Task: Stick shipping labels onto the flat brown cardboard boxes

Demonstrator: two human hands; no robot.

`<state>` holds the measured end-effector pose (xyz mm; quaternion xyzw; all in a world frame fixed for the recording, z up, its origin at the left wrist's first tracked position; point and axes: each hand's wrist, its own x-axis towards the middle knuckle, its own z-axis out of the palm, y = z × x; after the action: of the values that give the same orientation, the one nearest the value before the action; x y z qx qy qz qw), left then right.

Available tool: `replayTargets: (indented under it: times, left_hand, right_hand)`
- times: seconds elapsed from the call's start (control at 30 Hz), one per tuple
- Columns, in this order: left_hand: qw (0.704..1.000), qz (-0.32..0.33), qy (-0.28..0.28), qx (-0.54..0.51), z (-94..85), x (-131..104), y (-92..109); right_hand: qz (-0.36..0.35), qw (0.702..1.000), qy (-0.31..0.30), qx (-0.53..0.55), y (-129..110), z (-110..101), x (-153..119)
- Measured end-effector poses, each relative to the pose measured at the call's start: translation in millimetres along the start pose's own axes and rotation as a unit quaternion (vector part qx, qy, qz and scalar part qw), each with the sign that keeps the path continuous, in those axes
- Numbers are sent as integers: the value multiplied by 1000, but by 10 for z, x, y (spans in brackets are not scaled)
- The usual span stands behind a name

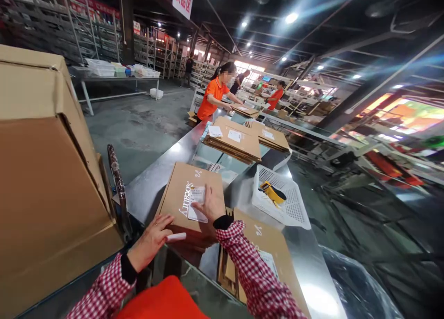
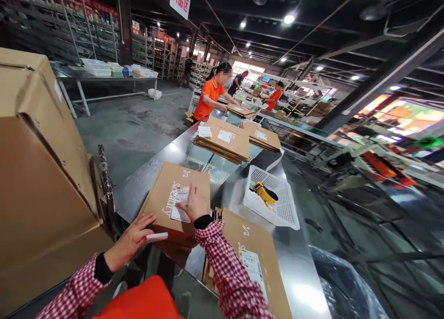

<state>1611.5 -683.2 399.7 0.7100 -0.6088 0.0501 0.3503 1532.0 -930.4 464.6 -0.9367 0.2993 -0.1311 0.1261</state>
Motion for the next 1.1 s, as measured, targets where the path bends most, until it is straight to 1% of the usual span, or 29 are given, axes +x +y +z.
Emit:
replayTargets:
  times: [0.07, 0.1, 0.17, 0.2, 0.23, 0.27, 0.3, 0.33, 0.37, 0.4, 0.47, 0.53, 0.6, 0.63, 0.7, 0.73, 0.8, 0.83, 0.87, 0.9, 0.93, 0.97, 1.0, 1.03, 1.07, 1.1]
  left_hand:
    - [1000, -3, -2, -9, 26, -24, -31]
    - [1000, -5, -2, -8, 40, -35, -44]
    - [1000, -12, 2, -10, 60, -49, -64]
    - [1000, -14, 3, -11, 63, -54, -73]
    - [1000, -15, 2, -12, 58, -58, -80]
    - [1000, -15, 2, -14, 48, -65, -87]
    - [1000, -16, 2, -14, 35, -76, -92]
    - [1000, -23, 8, -12, 23, -92, -96]
    - [999, -35, 18, -4, 15, -112, -97]
    - [998, -52, 28, 6, 15, -136, -94]
    - [995, -82, 42, 29, 42, -184, -75]
    - [993, -98, 41, 48, 82, -211, -29]
    - [994, -89, 28, 49, 89, -205, 47]
    - [996, -79, 20, 42, 66, -190, 96]
    - [999, -47, 3, 15, -48, -145, 214]
    - [1000, -30, -5, -1, -138, -117, 279]
    - [1000, -7, -14, -20, -368, -58, 414]
    - [999, 4, -19, -25, -496, -28, 480]
    - [999, 13, -25, -28, -622, 3, 543]
    - [999, 24, -33, -30, -739, 35, 602]
    - [998, 30, -38, -32, -842, 68, 658]
    - [998, 36, -41, -35, -927, 101, 712]
    - [997, 41, -42, -41, -993, 136, 764]
    - [997, 45, -37, -50, -1040, 172, 816]
    - [996, 50, -29, -63, -1071, 209, 867]
    - [995, 55, -22, -78, -1090, 245, 916]
  right_hand:
    - [11, 997, 24, -66, -99, 53, -56]
    - [0, 996, 25, -83, -153, 98, -78]
    - [-49, 995, -4, -81, -221, 194, -98]
    - [-58, 996, -22, -66, -216, 224, -94]
    - [-36, 998, -31, -38, -176, 233, -83]
    - [17, 1000, -26, -2, -100, 217, -71]
    - [88, 995, -9, 35, 7, 179, -64]
    - [160, 985, 12, 71, 134, 128, -67]
    - [217, 970, 30, 103, 267, 71, -81]
    - [252, 958, 41, 130, 393, 20, -106]
    - [278, 944, 39, 171, 589, -47, -178]
    - [285, 929, 24, 234, 705, -85, -264]
    - [286, 908, 11, 305, 806, -162, -380]
    - [286, 897, 10, 338, 882, -235, -466]
    - [290, 876, 23, 384, 1139, -457, -728]
    - [296, 869, 34, 396, 1328, -593, -904]
    - [323, 854, 57, 404, 1806, -868, -1309]
    - [346, 843, 65, 406, 2064, -989, -1505]
    - [380, 824, 70, 415, 2307, -1086, -1674]
    - [413, 815, 66, 401, 2507, -1155, -1801]
    - [440, 817, 78, 364, 2636, -1191, -1879]
    - [451, 829, 100, 315, 2673, -1191, -1907]
    - [435, 850, 130, 266, 2602, -1155, -1892]
    - [392, 874, 153, 242, 2420, -1085, -1844]
    - [327, 898, 165, 245, 2136, -985, -1772]
    - [236, 912, 147, 303, 1773, -861, -1688]
